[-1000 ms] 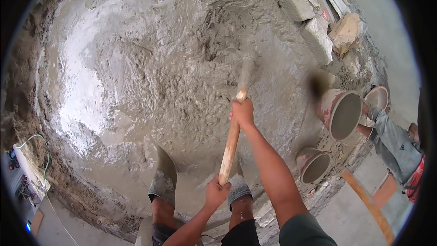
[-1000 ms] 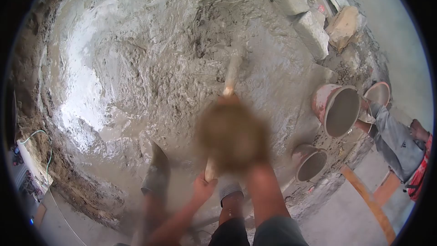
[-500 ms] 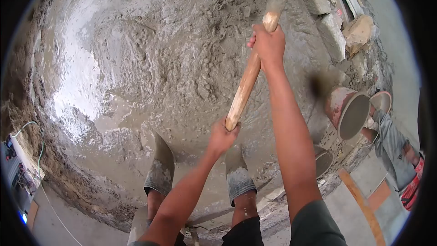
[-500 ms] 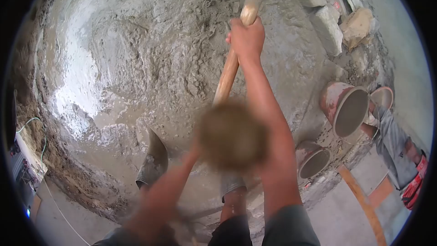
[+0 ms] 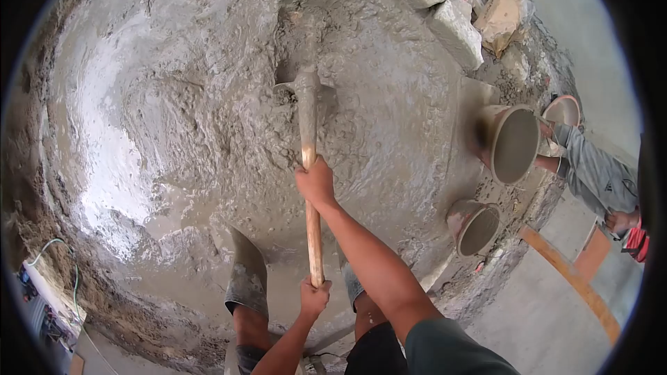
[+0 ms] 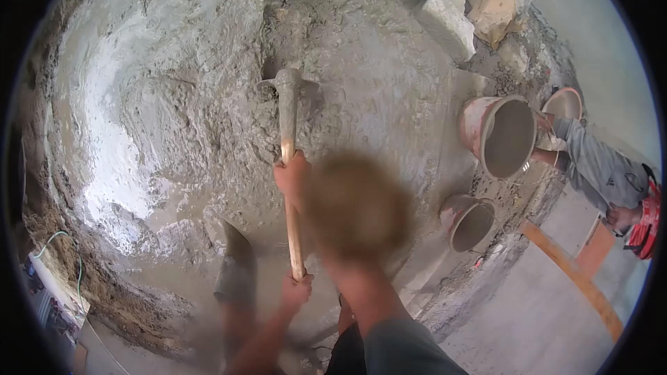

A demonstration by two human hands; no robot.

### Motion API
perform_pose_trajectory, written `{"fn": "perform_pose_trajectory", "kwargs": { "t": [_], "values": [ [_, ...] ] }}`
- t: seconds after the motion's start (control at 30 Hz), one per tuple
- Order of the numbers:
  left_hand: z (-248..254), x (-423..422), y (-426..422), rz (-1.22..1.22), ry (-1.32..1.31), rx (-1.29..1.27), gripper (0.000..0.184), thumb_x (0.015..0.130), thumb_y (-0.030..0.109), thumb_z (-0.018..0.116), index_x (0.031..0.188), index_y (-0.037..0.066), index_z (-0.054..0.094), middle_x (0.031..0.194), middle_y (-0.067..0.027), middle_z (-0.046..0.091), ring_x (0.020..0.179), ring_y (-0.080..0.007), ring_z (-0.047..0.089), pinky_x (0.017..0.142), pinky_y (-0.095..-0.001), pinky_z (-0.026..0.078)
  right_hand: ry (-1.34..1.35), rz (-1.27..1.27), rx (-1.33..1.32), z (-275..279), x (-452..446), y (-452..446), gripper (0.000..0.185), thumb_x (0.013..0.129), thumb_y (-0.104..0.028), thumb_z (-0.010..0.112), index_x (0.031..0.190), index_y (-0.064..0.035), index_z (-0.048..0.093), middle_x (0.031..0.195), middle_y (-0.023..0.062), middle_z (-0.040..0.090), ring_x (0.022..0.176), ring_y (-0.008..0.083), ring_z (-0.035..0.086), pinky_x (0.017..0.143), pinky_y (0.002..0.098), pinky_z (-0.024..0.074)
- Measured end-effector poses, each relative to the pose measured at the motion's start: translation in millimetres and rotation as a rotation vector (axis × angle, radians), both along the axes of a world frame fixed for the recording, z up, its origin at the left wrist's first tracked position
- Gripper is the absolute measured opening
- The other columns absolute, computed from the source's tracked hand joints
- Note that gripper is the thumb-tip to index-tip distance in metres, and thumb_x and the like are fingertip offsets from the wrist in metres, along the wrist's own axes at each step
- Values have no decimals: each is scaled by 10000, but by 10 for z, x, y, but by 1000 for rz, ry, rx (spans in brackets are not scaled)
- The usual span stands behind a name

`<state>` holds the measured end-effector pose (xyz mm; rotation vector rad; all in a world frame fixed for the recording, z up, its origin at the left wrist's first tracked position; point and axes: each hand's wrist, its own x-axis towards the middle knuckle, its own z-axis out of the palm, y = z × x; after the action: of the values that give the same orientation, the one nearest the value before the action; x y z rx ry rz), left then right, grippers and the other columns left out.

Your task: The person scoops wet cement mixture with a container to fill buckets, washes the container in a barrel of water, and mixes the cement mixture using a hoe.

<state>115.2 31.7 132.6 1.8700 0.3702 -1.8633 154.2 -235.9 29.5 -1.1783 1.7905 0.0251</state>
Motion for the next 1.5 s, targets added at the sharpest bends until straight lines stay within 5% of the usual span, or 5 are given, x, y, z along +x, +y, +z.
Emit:
{"fn": "perform_pose_trajectory", "kwargs": {
  "t": [0.2, 0.37, 0.63, 1.33, 1.5],
  "values": [
    [497, -326, 574, -474, -216, -172, 173, 822, 105, 699, 881, -22, 597, 646, -85, 642, 570, -222, 665, 577, -374, 528, -410, -376, 292, 754, -698, 604, 129, 873, -69, 600, 951, -28, 505, 680, 60, 552, 534, 168, 573, 510, 357, 488],
    [-669, -217, -735, -385, -445, -592, 281, 748, 185, 759, 955, 27, 655, 748, -245, 651, 788, -437, 656, 636, -406, 539, -808, -607, 71, 983, -938, -946, 139, 898, -112, 616, 930, -86, 483, 687, 21, 482, 553, 140, 505, 538, 330, 466],
    [-766, 382, -2516, -849, -732, -417, 260, 762, 170, 704, 967, 29, 629, 751, -238, 670, 726, -442, 661, 668, -512, 541, -691, -731, 11, -385, -980, -2531, 88, 853, -74, 596, 803, -57, 526, 703, 38, 523, 541, 157, 502, 506, 343, 482],
    [446, -102, 1618, -798, -289, -156, 181, 726, 124, 684, 850, 27, 595, 683, -251, 629, 706, -459, 649, 619, -510, 519, -488, -608, 242, 442, -1450, 1906, 93, 812, -9, 593, 778, -40, 512, 630, 34, 514, 474, 142, 501, 453, 336, 448],
    [-315, -260, 687, -840, -527, -385, 189, 758, 153, 715, 908, 76, 629, 697, -229, 639, 698, -440, 648, 597, -506, 517, -685, -901, 52, 841, -1628, 583, 147, 822, 25, 555, 890, -70, 467, 644, 51, 485, 490, 174, 495, 480, 366, 442]
  ]
}}
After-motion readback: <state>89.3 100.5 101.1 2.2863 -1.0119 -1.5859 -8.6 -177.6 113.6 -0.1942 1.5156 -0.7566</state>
